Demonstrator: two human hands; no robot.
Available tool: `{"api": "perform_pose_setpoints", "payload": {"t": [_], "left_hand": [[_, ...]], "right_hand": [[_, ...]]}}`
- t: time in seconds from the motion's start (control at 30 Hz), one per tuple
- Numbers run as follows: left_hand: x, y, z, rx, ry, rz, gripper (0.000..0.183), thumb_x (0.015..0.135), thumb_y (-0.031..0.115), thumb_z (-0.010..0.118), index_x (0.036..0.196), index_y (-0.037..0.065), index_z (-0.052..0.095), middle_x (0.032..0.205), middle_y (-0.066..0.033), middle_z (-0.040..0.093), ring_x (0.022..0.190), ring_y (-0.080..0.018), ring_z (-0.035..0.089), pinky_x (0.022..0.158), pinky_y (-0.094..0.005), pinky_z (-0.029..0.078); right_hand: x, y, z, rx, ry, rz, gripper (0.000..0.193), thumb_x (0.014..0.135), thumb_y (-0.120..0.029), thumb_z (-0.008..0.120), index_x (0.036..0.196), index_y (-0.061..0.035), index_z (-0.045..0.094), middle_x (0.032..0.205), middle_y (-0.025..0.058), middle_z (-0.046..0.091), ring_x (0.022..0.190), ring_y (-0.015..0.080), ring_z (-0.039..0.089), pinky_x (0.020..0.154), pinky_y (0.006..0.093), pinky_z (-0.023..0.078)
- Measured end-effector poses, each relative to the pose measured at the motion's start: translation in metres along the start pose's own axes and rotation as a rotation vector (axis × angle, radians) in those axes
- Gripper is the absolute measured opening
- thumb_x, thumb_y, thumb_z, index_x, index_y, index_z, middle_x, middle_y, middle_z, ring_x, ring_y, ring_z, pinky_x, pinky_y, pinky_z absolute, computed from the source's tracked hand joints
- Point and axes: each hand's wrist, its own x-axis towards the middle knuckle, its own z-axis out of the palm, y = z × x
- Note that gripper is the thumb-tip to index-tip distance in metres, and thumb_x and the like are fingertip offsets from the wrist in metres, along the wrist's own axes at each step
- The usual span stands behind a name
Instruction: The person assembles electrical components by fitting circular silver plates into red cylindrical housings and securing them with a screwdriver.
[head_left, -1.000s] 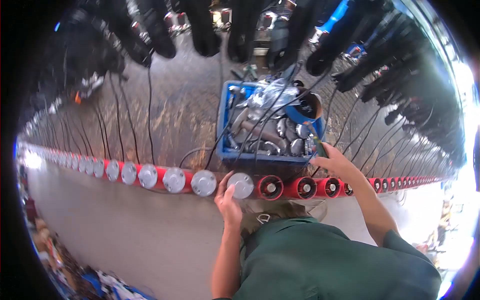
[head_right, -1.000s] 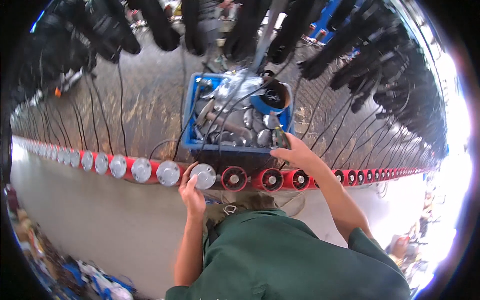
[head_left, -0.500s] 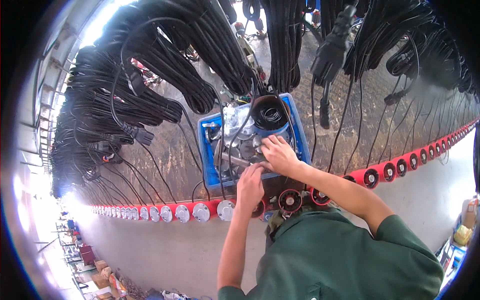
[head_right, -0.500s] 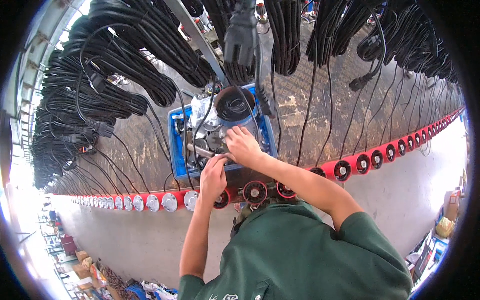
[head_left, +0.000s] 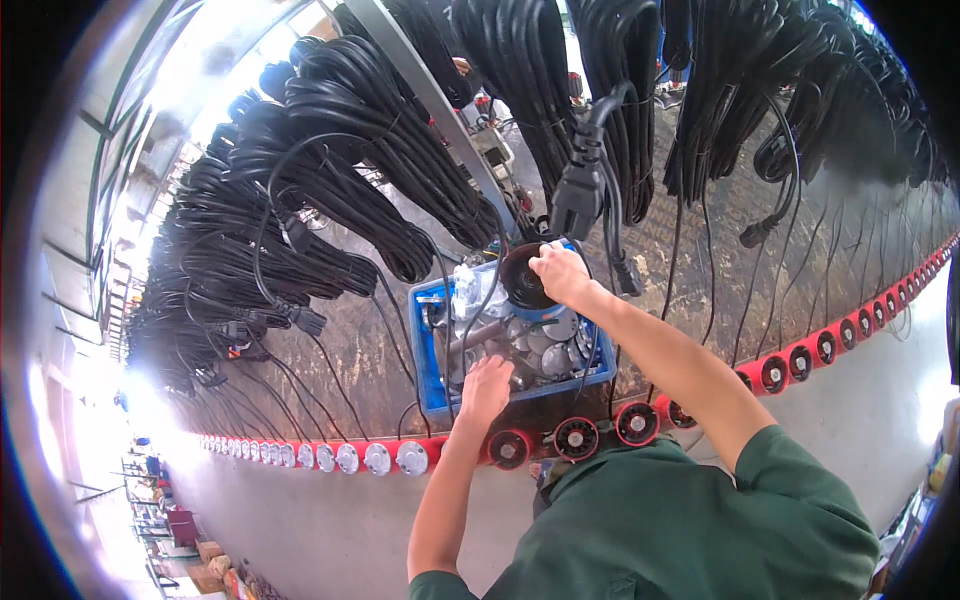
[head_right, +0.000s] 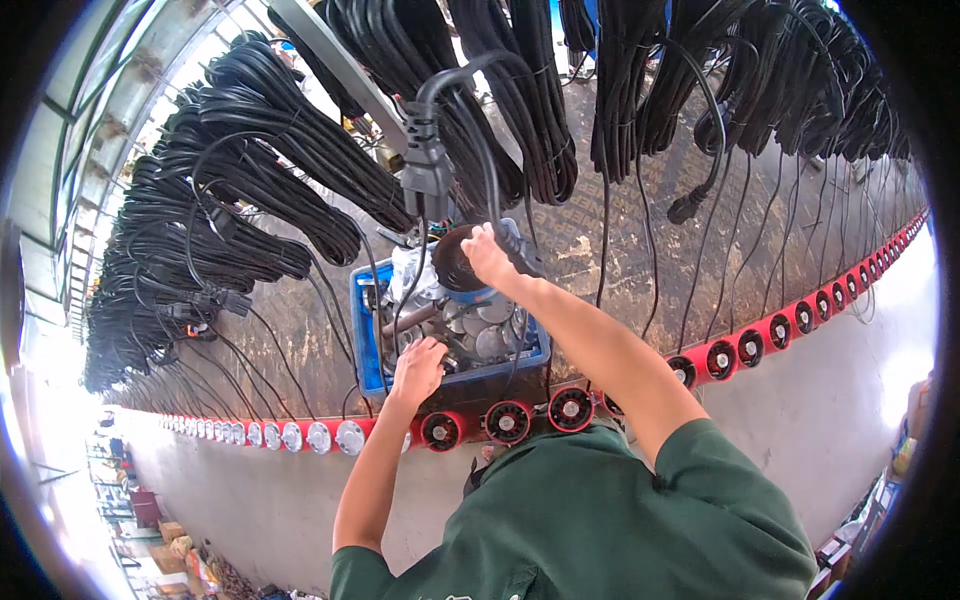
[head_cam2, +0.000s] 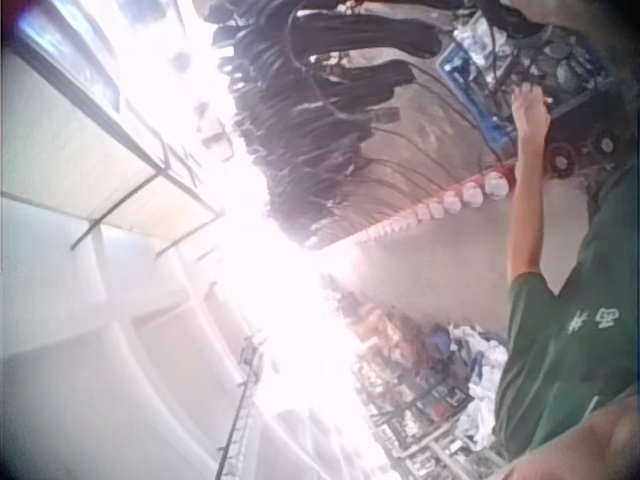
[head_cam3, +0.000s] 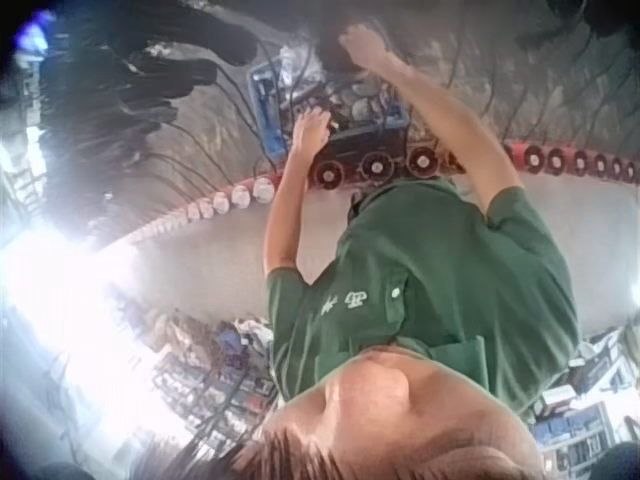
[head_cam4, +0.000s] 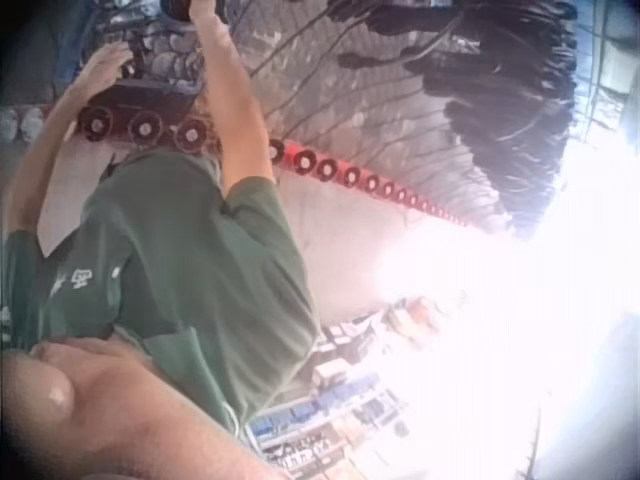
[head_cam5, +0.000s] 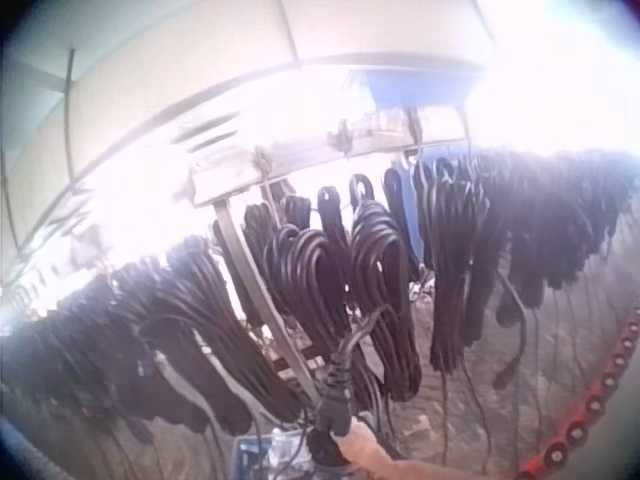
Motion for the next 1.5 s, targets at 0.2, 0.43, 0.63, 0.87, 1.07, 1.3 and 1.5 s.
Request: {"api": "perform_pose_setpoints", "payload": {"t": [0.2,0.43,0.63,0.87,1.07,1.3,1.5], "left_hand": [[0.004,-0.014,-0.014,-0.003,0.067,0.229,0.011,0.080,0.012,0.077,0.085,0.011,0.068,0.094,-0.0070,0.066,0.106,-0.0318,0.064,0.095,-0.0469,0.052],[-0.052,0.011,-0.029,-1.018,0.300,-0.604,0.021,0.089,0.012,0.082,0.097,-0.007,0.076,0.081,-0.0120,0.077,0.069,-0.0211,0.072,0.065,-0.0336,0.057],[-0.085,0.024,-0.039,-1.470,0.338,-0.835,0.024,0.098,0.013,0.078,0.106,-0.009,0.078,0.091,-0.0120,0.079,0.076,-0.0225,0.078,0.070,-0.0317,0.065],[-0.086,0.053,-0.080,-2.429,0.492,-0.087,0.069,0.112,0.050,0.042,0.170,0.015,0.032,0.169,-0.0311,0.036,0.152,-0.0572,0.039,0.112,-0.0805,0.042],[-0.079,0.078,-0.101,-2.366,0.434,-0.122,0.081,0.111,0.059,0.038,0.166,0.001,0.033,0.164,-0.0284,0.045,0.151,-0.0497,0.044,0.116,-0.0769,0.039],[-0.075,0.114,-0.105,-2.447,0.366,-0.067,0.075,0.111,0.052,0.037,0.161,-0.004,0.038,0.160,-0.0206,0.053,0.148,-0.0405,0.052,0.121,-0.0683,0.040],[-0.078,0.117,-0.104,-2.215,0.420,-0.322,0.063,0.092,0.009,0.048,0.153,-0.006,0.047,0.148,-0.0182,0.060,0.143,-0.0332,0.058,0.121,-0.0539,0.048]], "right_hand": [[-0.004,0.008,-0.008,0.395,0.262,-0.061,0.012,0.087,-0.009,0.071,0.097,-0.0038,0.075,0.098,0.0166,0.073,0.097,0.0362,0.071,0.089,0.0444,0.058],[-0.046,0.018,-0.051,1.045,0.098,0.231,0.027,0.091,-0.020,0.076,0.108,0.0009,0.080,0.094,0.0118,0.081,0.084,0.0215,0.075,0.081,0.0364,0.058],[-0.070,0.002,-0.076,1.554,-0.143,0.403,0.025,0.100,-0.018,0.077,0.112,0.0037,0.077,0.091,0.0051,0.075,0.066,0.0055,0.057,0.057,0.0216,0.044],[-0.108,-0.047,-0.114,1.671,-0.293,0.242,0.024,0.102,-0.016,0.076,0.115,0.0042,0.078,0.090,0.0030,0.073,0.066,0.0039,0.054,0.058,0.0216,0.042],[-0.115,-0.102,-0.128,1.340,-0.079,-0.189,0.019,0.097,-0.008,0.078,0.113,0.0021,0.079,0.100,0.0103,0.081,0.091,0.0133,0.073,0.082,0.0331,0.058],[-0.110,-0.115,-0.132,1.063,0.183,-0.379,0.012,0.091,-0.005,0.079,0.101,0.0014,0.078,0.095,0.0146,0.077,0.087,0.0332,0.075,0.077,0.0410,0.060],[-0.117,-0.115,-0.131,0.999,0.246,-0.330,0.014,0.088,-0.005,0.078,0.101,-0.0003,0.076,0.091,0.0152,0.075,0.083,0.0350,0.075,0.072,0.0431,0.060]]}}
